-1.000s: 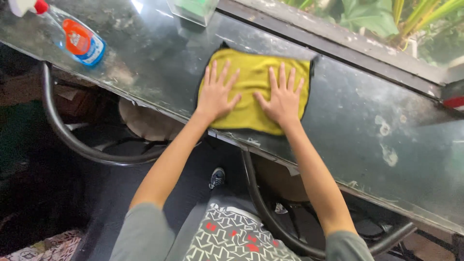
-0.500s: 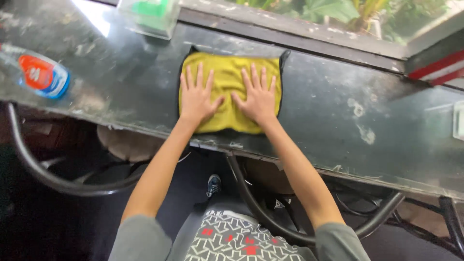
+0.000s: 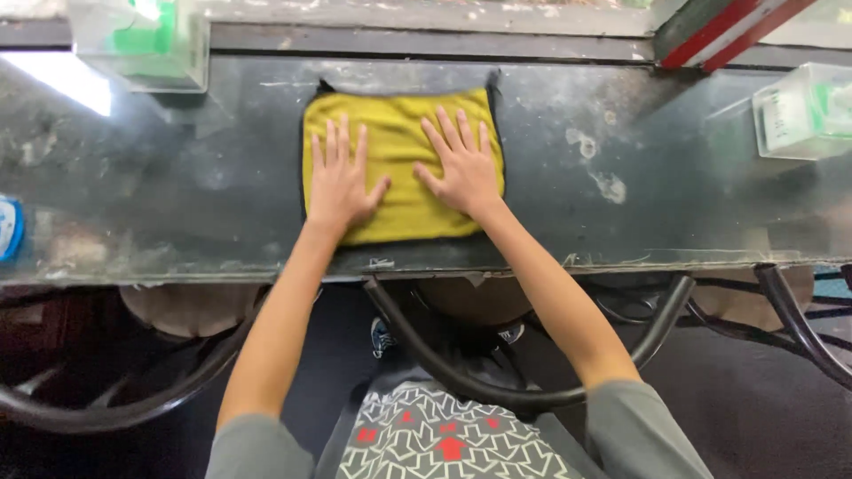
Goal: Wipe down a long counter using cleaning spray and a cloth.
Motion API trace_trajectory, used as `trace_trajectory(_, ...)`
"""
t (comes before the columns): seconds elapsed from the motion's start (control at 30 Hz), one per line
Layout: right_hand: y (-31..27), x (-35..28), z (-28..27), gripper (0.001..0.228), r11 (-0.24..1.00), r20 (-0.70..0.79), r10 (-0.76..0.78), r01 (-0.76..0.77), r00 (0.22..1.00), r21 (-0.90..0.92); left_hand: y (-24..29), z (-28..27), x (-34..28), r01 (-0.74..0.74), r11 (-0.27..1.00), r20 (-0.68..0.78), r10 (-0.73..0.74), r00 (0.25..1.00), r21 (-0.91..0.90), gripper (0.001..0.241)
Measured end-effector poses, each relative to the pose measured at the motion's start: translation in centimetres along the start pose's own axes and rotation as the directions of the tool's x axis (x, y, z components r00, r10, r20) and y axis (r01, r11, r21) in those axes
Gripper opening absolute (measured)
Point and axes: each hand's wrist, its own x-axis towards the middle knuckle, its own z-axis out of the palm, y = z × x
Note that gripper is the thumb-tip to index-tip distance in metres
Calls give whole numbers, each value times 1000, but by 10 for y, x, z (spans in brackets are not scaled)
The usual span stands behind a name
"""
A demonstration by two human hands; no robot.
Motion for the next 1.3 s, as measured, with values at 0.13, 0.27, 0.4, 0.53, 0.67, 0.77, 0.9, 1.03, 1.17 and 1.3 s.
trace_trajectory(0.13, 28, -25, -12, 78, 999, 35, 34, -35, 999, 18, 30, -14, 0, -44, 997, 69, 48, 996, -63, 88)
trace_trajectory(0.27, 62, -10, -15, 74, 999, 15, -10, 10, 1000, 49, 41, 1, 38, -61, 996, 122, 70, 990, -71, 82)
trace_trajectory(0.4, 76, -7, -24, 69, 999, 70, 26, -29, 997, 39, 60, 2, 62, 2, 1000, 267, 5, 964, -26, 82)
trace_trajectory(0.53, 82, -57, -33, 71, 998, 55, 41, -44, 998, 53, 89, -5, 28, -112, 987, 105, 124, 987, -118, 79)
trace_trajectory(0.67, 116, -63, -30, 74, 999, 31, 51, -51, 998, 18, 113, 9, 37, -122, 982, 122, 140, 983, -143, 84)
trace_trajectory(0.77, 155, -40, -23, 73, 997, 6, 76, -76, 997, 6, 124, 36, 76, -131, 982, 89, 144, 986, -137, 85)
trace_trajectory(0.9, 183, -37, -21, 68, 989, -1, 147, -147, 989, -27, 149, 58, 102, -116, 984, 40, 122, 992, -134, 82)
trace_trajectory(1.03, 184, -83, -37, 68, 988, -14, 153, -153, 988, -23, 172, 29, 78, -167, 971, 54, 178, 982, -169, 80)
trace_trajectory(1.17, 218, -92, -41, 73, 982, 29, 185, -183, 982, -38, 199, 38, 94, -219, 963, 69, 232, 970, -160, 86)
trace_trajectory(1.3, 262, -67, -35, 73, 957, 20, 284, -282, 959, -64, 221, 72, 145, -207, 965, 29, 214, 976, -159, 84)
